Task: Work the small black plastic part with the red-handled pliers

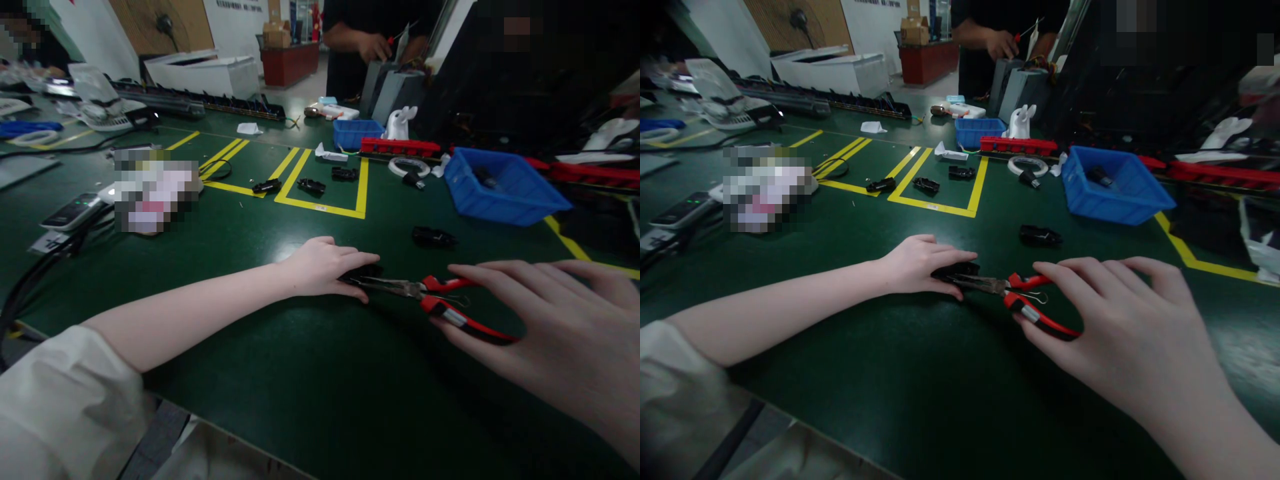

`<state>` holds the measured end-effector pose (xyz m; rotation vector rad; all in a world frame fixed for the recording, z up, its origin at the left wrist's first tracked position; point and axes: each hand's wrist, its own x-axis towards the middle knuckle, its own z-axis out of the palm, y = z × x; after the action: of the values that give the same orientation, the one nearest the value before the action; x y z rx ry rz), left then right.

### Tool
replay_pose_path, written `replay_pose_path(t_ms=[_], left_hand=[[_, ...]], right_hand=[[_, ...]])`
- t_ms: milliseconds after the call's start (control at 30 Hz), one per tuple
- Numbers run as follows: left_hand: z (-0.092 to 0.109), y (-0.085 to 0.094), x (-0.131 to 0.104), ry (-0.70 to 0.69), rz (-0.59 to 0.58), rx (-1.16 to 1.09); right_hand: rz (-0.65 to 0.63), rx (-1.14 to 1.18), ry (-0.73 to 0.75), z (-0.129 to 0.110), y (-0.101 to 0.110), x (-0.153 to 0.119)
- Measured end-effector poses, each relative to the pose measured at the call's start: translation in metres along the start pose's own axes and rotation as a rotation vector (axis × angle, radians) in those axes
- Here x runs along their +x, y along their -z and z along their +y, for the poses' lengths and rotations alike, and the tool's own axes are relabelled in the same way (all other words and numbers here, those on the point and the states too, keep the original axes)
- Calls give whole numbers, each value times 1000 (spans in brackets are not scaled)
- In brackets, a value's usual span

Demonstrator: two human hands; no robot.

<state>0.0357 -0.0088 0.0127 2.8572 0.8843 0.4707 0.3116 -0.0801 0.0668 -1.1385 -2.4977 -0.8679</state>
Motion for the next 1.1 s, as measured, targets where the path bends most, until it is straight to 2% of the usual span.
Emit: replay_pose_path(t_ms=[167,300,600,967,1100], left_hand=[[0,-1,1,22,-25,8],[0,-2,2,23,-28,14],[0,0,2,14,-22,24],[-1,0,2,-28,-18,55],[-1,1,2,-36,-33,54]], right_hand=[[-52,30,-2,0,-4,-2],[-5,10,46,4,-9,-4],[53,-14,49,12,-9,-4],[-36,71,26,3,-13,-2],[11,90,81,6,-18,-4]])
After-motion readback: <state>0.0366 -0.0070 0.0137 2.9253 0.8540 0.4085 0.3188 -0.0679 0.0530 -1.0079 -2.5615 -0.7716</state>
